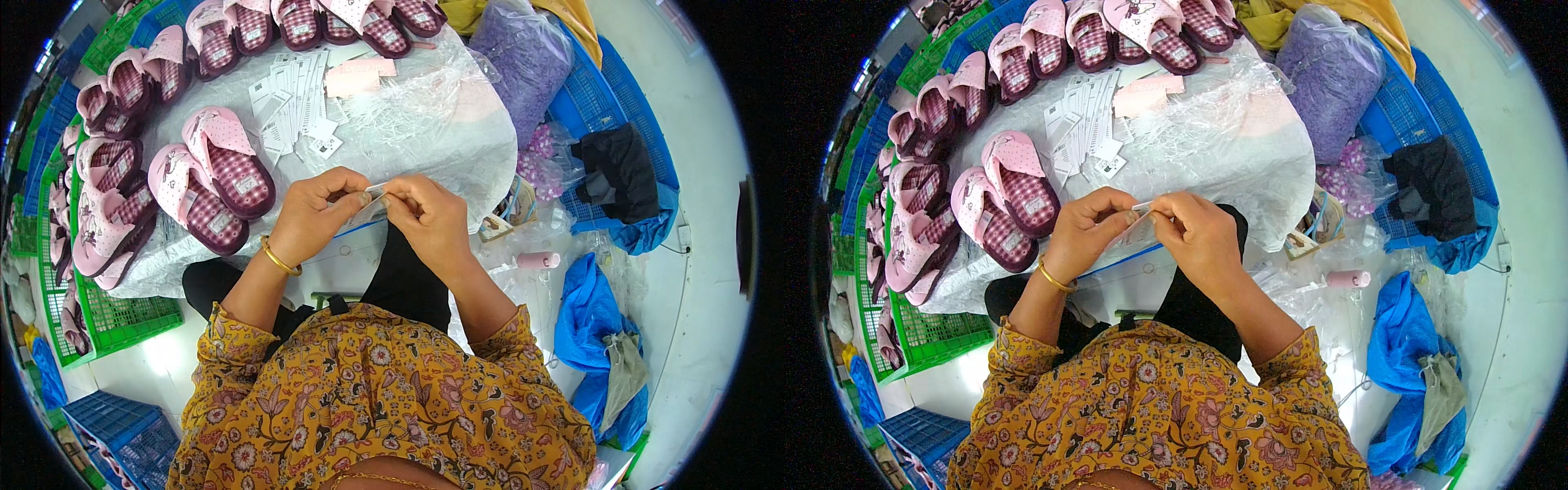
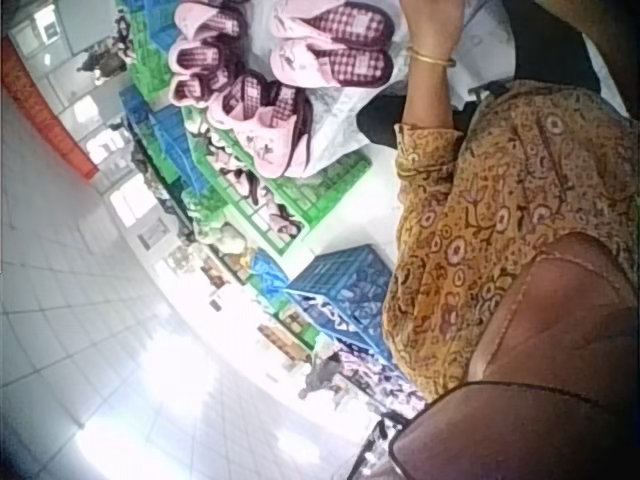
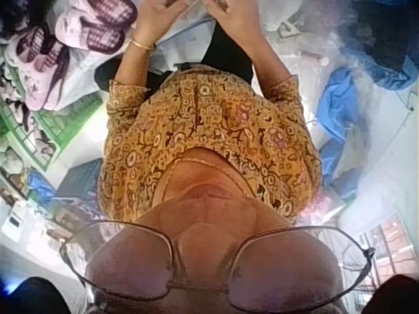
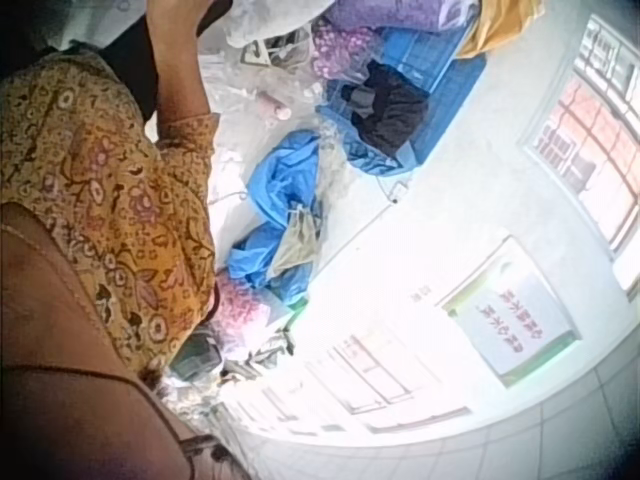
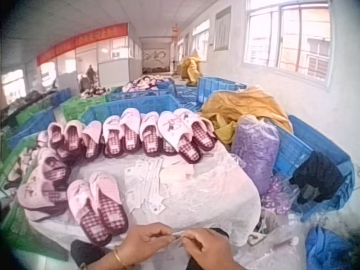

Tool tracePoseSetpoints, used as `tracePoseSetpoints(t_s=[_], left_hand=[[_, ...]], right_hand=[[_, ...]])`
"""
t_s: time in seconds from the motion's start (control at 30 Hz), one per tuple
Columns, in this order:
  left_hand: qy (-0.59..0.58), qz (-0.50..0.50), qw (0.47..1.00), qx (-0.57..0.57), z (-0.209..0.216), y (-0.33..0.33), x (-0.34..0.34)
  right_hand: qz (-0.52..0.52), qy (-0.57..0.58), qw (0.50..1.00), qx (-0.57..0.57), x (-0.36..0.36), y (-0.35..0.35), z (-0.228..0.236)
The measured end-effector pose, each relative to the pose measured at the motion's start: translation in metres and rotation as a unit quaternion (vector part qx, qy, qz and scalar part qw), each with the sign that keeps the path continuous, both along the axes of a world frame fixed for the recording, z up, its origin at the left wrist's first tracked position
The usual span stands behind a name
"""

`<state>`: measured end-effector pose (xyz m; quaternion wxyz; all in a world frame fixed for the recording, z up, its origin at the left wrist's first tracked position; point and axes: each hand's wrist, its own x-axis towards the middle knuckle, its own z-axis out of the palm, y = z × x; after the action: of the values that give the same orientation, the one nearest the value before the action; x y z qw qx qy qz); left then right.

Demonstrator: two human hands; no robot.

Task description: The person sits on the floor and repeatedly picks up pairs of pink slippers, attaches small paper tags to them, and places them back in a row. The person handles the slippers and tags by hand throughout the process.

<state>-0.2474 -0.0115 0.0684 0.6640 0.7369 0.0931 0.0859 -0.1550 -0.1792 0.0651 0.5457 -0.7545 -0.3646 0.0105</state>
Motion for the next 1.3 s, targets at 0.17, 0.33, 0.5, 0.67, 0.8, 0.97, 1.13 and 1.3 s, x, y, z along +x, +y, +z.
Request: tracePoseSetpoints(t_s=[0.17, 0.33, 0.5, 0.67, 0.8, 0.97, 1.13, 1.3], left_hand=[[0.005, -0.034, 0.999, 0.017, 0.005, 0.0, 0.0], [-0.017, -0.065, 0.997, 0.035, 0.001, 0.003, -0.001], [0.062, -0.087, 0.991, -0.083, -0.004, 0.004, 0.004], [0.067, -0.096, 0.992, -0.046, -0.023, 0.0, 0.001], [-0.019, -0.08, 0.967, 0.241, -0.015, -0.003, -0.004], [-0.082, -0.027, 0.922, 0.378, -0.003, 0.0, -0.005], [-0.06, -0.03, 0.961, 0.268, 0.001, 0.001, -0.006], [-0.044, -0.043, 0.972, 0.227, -0.005, 0.006, -0.005]], right_hand=[[-0.003, 0.093, 0.994, 0.053, -0.003, 0.002, -0.005], [0.052, 0.124, 0.991, -0.001, 0.004, -0.007, -0.005], [0.075, 0.108, 0.99, -0.058, 0.002, -0.015, -0.001], [0.086, 0.086, 0.991, -0.056, -0.004, -0.015, -0.004], [0.102, 0.034, 0.993, -0.057, 0.0, -0.018, -0.016], [0.08, -0.13, 0.988, -0.03, 0.022, -0.013, -0.007], [0.162, 0.203, 0.965, -0.044, 0.009, -0.004, -0.012], [0.161, 0.23, 0.959, -0.044, 0.008, 0.002, -0.019]])
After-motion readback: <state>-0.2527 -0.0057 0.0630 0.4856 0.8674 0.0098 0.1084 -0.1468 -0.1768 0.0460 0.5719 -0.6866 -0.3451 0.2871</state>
